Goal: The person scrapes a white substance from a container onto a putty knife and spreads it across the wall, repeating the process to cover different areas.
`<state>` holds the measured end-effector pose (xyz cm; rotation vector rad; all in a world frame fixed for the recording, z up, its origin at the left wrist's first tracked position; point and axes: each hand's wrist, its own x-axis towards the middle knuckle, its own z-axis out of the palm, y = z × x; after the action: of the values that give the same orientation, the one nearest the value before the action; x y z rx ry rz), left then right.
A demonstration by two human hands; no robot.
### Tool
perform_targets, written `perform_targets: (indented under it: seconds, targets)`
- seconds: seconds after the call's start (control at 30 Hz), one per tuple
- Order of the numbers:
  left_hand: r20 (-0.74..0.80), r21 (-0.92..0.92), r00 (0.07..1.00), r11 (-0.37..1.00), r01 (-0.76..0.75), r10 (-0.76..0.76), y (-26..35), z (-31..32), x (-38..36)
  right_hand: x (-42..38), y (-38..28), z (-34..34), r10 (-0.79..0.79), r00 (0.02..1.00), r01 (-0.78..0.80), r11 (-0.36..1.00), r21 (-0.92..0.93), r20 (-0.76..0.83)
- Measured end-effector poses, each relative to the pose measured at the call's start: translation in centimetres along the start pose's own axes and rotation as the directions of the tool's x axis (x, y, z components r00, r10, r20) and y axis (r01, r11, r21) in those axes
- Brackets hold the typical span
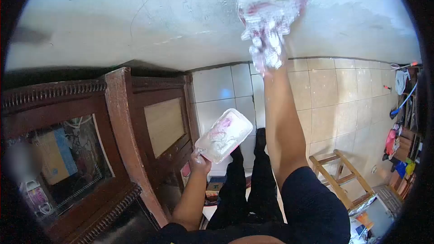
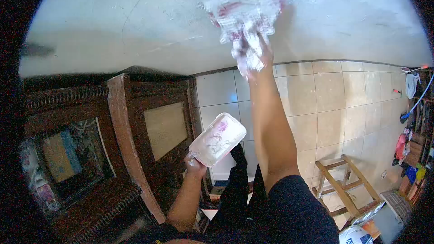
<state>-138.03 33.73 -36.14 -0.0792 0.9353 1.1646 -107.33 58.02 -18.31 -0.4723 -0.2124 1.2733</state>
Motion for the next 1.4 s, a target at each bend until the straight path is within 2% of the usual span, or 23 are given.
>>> perform_targets:
  seconds: [0.03,0.07,0.13,0.23,0.27,0.37,0.43,0.47,0.53,0.63,0.7,0.83,0.9,0.97,1.0,1.03,1.07,1.1,1.17,1.2,1.27,1.37,1.4]
  targets:
    - [-0.045,-0.002,0.999,1.0,0.005,-0.005,0.0,-0.7,0.2,0.1,-0.6,2.3,-0.072,0.994,0.056,0.983,-0.175,-0.084]
    - [-0.048,0.001,0.999,1.0,0.004,-0.004,0.0,0.0,0.2,0.3,-0.7,2.5,-0.07,0.994,0.054,0.984,-0.172,-0.087]
    - [-0.135,-0.034,0.991,0.999,-0.007,0.002,0.0,1.0,0.1,0.0,-0.8,2.8,-0.137,0.949,0.019,0.924,-0.383,-0.284]
    - [-0.094,0.123,0.995,0.992,-0.032,0.044,-0.1,2.0,-0.1,-0.2,2.1,-2.9,-0.075,0.941,-0.017,0.964,-0.266,-0.33]
    - [0.019,0.121,0.999,0.992,-0.028,0.026,0.2,2.7,-0.7,-0.5,3.3,-4.7,-0.077,0.942,-0.014,0.964,-0.265,-0.328]
    - [-0.066,0.11,0.998,0.994,0.009,-0.002,0.4,3.9,-0.3,-1.1,5.0,-9.4,-0.033,0.931,-0.037,0.983,-0.182,-0.364]
    - [-0.06,0.113,0.998,0.993,0.029,-0.022,0.4,3.2,0.0,-3.0,5.0,-11.4,0.225,0.966,-0.195,0.958,0.211,-0.129]
    - [-0.051,0.107,0.998,0.993,0.046,-0.041,0.5,3.7,-0.5,-4.1,4.9,-11.3,0.229,0.964,-0.197,0.957,0.211,-0.137]
    - [-0.039,0.126,0.999,0.992,0.031,-0.026,0.0,4.8,-1.1,-6.4,4.6,-11.0,0.229,0.884,-0.435,0.721,0.538,0.408]
    - [-0.062,0.159,0.998,0.987,0.013,-0.003,-0.1,4.9,-1.3,-10.1,3.7,-7.9,0.203,0.899,-0.425,0.616,0.663,0.388]
    - [-0.001,0.102,1.0,0.995,0.003,-0.003,0.2,6.4,-1.8,-10.1,3.7,-7.7,0.193,0.86,-0.496,0.531,0.687,0.472]
    - [0.043,0.076,0.999,0.997,-0.013,0.01,0.2,4.0,-1.4,-9.8,3.5,-6.6,0.266,0.833,-0.539,0.586,0.605,0.485]
    - [-0.01,0.039,1.0,0.999,0.025,-0.025,0.5,4.2,-1.3,-8.7,3.5,-5.6,0.242,0.89,-0.426,0.747,0.511,0.388]
    - [-0.03,0.028,0.999,0.999,0.014,-0.013,0.6,4.2,-1.5,-5.5,3.4,-4.4,0.162,0.862,-0.373,0.844,0.385,0.479]
    - [-0.03,0.04,1.0,0.999,0.006,-0.004,0.7,3.9,-1.5,-4.5,2.5,-2.6,0.236,0.948,-0.288,0.921,0.264,0.212]
    - [-0.032,0.053,0.999,0.999,-0.004,0.005,0.8,3.7,-1.5,-3.0,2.1,-0.9,0.203,0.975,-0.217,0.959,0.185,0.09]
    - [-0.035,0.052,0.999,0.999,-0.008,0.01,0.9,3.9,-1.6,-1.5,1.8,0.4,0.077,0.971,-0.127,0.968,0.216,0.227]
    - [-0.004,0.076,0.999,0.996,-0.04,0.041,1.0,4.5,-1.9,-0.4,1.6,2.6,-0.01,0.985,-0.032,0.969,0.243,0.17]
    - [0.022,0.098,0.998,0.993,-0.068,0.066,1.0,4.2,-1.9,0.3,1.1,7.0,-0.132,0.982,0.128,0.991,-0.04,-0.137]
    - [-0.044,0.084,0.998,0.995,-0.043,0.047,1.0,3.4,-1.6,0.8,1.6,7.0,-0.13,0.982,0.125,0.991,-0.046,-0.14]
    - [-0.109,0.065,0.994,0.998,-0.021,0.028,1.3,3.1,-1.3,1.7,2.6,6.5,-0.197,0.915,0.096,0.954,-0.284,-0.351]
    - [-0.073,0.113,0.997,0.994,-0.007,0.015,1.4,3.3,-1.7,1.7,3.7,5.3,-0.175,0.893,0.083,0.97,-0.23,-0.416]
    - [-0.042,0.146,0.999,0.989,-0.012,0.018,1.4,3.3,-1.6,1.8,4.0,3.9,-0.149,0.935,0.061,0.961,-0.268,-0.322]
